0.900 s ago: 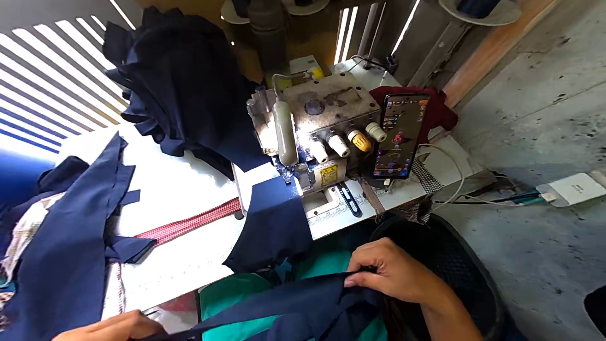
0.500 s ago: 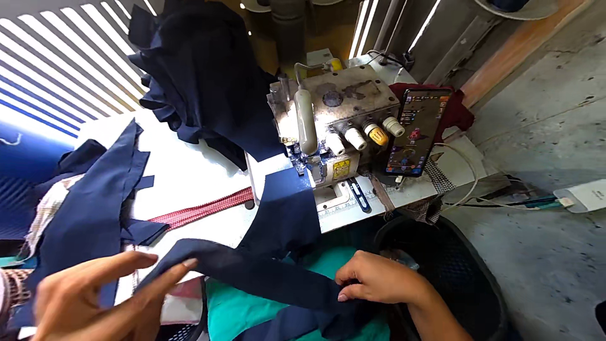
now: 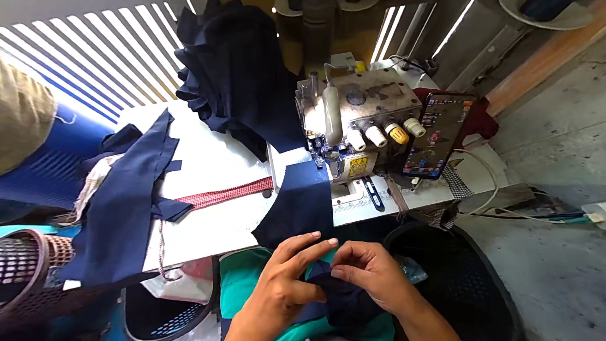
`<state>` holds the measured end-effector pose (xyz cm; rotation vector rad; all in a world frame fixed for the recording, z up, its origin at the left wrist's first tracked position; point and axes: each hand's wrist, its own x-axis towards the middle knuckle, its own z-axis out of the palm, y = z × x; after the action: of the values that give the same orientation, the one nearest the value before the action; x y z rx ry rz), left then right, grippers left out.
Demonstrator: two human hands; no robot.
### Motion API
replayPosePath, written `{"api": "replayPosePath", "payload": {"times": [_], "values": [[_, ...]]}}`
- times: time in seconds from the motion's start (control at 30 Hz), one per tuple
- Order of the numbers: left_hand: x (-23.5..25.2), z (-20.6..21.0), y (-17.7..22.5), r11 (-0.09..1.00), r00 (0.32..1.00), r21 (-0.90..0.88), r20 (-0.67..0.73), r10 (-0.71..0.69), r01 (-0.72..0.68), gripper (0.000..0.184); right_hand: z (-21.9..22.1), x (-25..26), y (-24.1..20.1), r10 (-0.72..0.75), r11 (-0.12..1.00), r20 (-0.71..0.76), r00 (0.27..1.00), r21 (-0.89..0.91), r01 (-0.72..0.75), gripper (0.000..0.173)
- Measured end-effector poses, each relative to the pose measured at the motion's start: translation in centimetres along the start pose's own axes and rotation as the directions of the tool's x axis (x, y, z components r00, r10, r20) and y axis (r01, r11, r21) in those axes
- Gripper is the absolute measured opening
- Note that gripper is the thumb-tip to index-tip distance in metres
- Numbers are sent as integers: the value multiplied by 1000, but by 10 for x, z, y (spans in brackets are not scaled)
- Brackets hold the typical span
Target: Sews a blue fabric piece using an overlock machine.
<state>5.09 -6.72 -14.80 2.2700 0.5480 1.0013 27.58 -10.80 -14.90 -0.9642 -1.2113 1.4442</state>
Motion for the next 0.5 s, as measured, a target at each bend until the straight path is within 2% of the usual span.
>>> {"api": "replayPosePath", "payload": {"times": [0.1,0.17,0.23,0.27,0.3,0.4,0.43,0.5], "values": [[-10,2,-1,999,998,-8,-48,-43,43,11,1,-1,-2,-3,1000,-7,1000,-8,3,17],[-13,3,1,999,998,5,-50,-40,40,12,-2,1,0,163,986,64,985,-25,-162,36],[-13,4,4,999,998,35,-55,-21,23,11,-5,2,6,354,933,190,916,-12,-358,51],[-12,4,4,999,998,49,-55,-11,13,11,-4,2,9,386,918,225,894,0,-397,56],[-11,4,3,998,999,63,-49,-4,7,11,-1,1,11,378,920,217,900,23,-392,52],[-12,6,3,996,1000,85,-6,-19,20,14,8,0,12,214,973,59,975,76,-219,14],[-13,8,3,996,999,80,-5,-33,34,14,9,1,10,149,987,14,989,53,-150,9],[-14,12,4,995,993,16,-64,-96,97,9,9,0,5,-4,998,-23,1000,-57,3,11]]}}
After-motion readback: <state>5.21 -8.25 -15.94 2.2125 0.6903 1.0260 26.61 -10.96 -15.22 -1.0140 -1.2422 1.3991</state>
